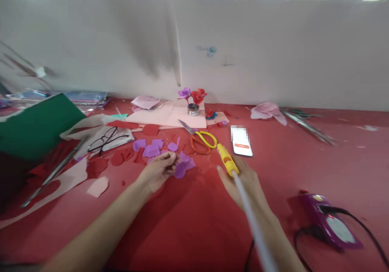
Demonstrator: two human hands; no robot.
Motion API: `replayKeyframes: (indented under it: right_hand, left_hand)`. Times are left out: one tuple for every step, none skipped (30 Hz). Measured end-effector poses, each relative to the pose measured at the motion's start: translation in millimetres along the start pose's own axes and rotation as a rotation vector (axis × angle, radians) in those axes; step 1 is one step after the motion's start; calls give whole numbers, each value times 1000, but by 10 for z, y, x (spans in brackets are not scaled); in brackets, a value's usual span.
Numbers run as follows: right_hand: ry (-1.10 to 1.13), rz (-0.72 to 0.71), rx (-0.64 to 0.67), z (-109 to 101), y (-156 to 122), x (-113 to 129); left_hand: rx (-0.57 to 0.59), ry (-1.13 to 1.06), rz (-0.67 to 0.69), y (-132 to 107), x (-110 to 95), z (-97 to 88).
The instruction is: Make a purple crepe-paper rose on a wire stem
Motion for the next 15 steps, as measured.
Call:
replayKeyframes:
  right_hand:
    - [-127,-19,-39,-104,-11,-96]
    - [-255,0,-55,-194,-20,-220]
    - [-376,45,-57,-273,-27,-362]
    - [-472,85,-41,-336,-31,-500]
    - [-542,120,-18,-384,-32,-631]
    - [-590,150,12,-417,-31,-749]
    - [-621,172,48,-434,-27,-850]
    - [-642,189,83,-441,-24,-930]
    - [-662,198,120,-436,-22,-984]
    - [-687,197,151,-425,-20,-1004]
    - [-720,193,165,-413,-18,-989]
    - [-753,184,152,-403,-13,-930]
    - [-774,161,113,-391,-5,-821]
    - [-767,138,50,-375,5,-671]
    - [-709,86,-27,-344,17,-472]
  left_hand:
    - [-23,-7,14,6,-10,-22]
    - [-40,-5,6,10,-10,-37]
    - [-46,-7,2,13,-16,-42]
    - [-53,-14,4,15,-29,-46]
    - [-55,-21,-1,16,-40,-46]
    - [-62,-29,-4,18,-54,-50]
    - [-71,-36,-4,23,-69,-56]
    - [-81,-41,-4,30,-83,-65]
    - [-91,-47,0,39,-95,-77]
    - [-99,-54,6,50,-105,-88]
    - [-105,-62,13,60,-111,-99]
    - [-106,-72,17,68,-112,-105]
    - [-109,-84,19,74,-110,-112]
    - [-105,-88,12,77,-102,-111]
    - [-84,-77,10,77,-99,-98]
Point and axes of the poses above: each hand's wrist, its own y-axis towards the middle knuckle, its own z-axis out of the palm, x = y × z, the point moved 6 cm from there along y, towards the middle knuckle, and after that the axes turned 3 degrees about -x, right-handed, at the moved point
